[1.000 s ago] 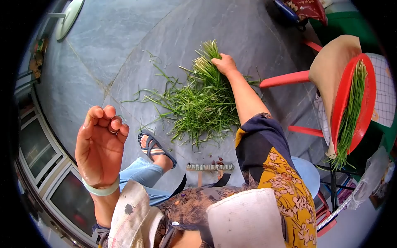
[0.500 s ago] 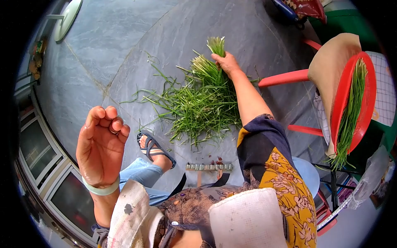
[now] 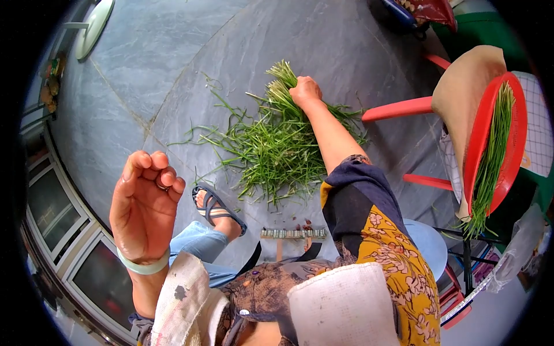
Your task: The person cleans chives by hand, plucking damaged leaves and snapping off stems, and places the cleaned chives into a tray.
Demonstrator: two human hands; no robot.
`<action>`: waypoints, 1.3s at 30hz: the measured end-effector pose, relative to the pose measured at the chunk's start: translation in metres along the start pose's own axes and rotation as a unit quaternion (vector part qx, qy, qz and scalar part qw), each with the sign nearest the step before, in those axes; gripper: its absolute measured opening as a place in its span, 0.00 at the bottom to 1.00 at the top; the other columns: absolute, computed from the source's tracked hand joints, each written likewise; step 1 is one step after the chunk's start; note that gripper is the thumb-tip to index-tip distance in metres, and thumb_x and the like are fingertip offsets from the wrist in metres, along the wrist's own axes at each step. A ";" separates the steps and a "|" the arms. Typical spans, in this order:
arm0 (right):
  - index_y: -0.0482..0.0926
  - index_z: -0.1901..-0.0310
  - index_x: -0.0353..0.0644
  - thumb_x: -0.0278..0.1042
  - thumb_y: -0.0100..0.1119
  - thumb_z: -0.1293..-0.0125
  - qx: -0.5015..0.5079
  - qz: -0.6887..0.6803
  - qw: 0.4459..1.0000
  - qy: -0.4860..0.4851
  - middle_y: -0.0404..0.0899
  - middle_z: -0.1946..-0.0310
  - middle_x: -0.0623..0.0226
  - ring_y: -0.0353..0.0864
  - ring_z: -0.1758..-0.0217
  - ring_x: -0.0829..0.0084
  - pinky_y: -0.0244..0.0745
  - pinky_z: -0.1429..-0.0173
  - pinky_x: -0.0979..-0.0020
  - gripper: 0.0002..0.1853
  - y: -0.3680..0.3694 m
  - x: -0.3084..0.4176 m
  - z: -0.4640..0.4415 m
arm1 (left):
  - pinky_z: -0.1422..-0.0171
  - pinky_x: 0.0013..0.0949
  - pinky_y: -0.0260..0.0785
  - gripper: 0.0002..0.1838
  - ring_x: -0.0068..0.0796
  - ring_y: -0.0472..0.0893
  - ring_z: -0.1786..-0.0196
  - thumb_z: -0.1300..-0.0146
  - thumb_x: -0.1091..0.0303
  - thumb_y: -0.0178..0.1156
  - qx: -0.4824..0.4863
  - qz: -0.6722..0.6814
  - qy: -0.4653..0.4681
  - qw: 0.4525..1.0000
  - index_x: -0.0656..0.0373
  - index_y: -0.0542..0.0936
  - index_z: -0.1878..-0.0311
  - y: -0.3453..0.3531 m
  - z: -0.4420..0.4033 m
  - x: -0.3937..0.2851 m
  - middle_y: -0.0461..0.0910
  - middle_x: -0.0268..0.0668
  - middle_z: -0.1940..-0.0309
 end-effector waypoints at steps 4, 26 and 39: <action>0.82 0.59 0.45 0.42 0.61 0.50 -0.015 -0.063 0.998 0.025 0.83 0.63 0.52 0.81 0.57 0.49 0.76 0.52 0.56 0.16 0.004 -0.018 -0.008 | 0.43 0.34 0.67 0.13 0.29 0.73 0.53 0.31 0.62 0.48 -0.004 -0.001 -0.002 1.000 0.60 0.71 0.50 0.000 0.000 0.000 0.74 0.39 0.51; 0.82 0.62 0.39 0.37 0.64 0.52 0.008 -0.295 0.954 0.051 0.82 0.68 0.63 0.80 0.65 0.68 0.73 0.58 0.67 0.16 -0.004 -0.031 -0.008 | 0.43 0.34 0.67 0.13 0.28 0.73 0.54 0.31 0.61 0.49 -0.004 -0.007 -0.004 1.000 0.59 0.71 0.50 0.003 0.004 0.003 0.74 0.38 0.52; 0.80 0.60 0.36 0.41 0.61 0.48 0.024 -0.181 0.982 -0.057 0.82 0.65 0.48 0.81 0.58 0.52 0.74 0.51 0.60 0.18 -0.077 -0.027 0.036 | 0.43 0.34 0.66 0.14 0.28 0.73 0.54 0.31 0.61 0.48 0.004 -0.009 0.002 1.000 0.60 0.71 0.49 0.002 0.012 0.002 0.74 0.39 0.50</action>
Point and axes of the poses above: each hand's wrist, its own z-axis away from the middle knuckle, its own y-axis out of the palm, x = y × z, the point moved 2 cm from there along -z, towards the middle knuckle
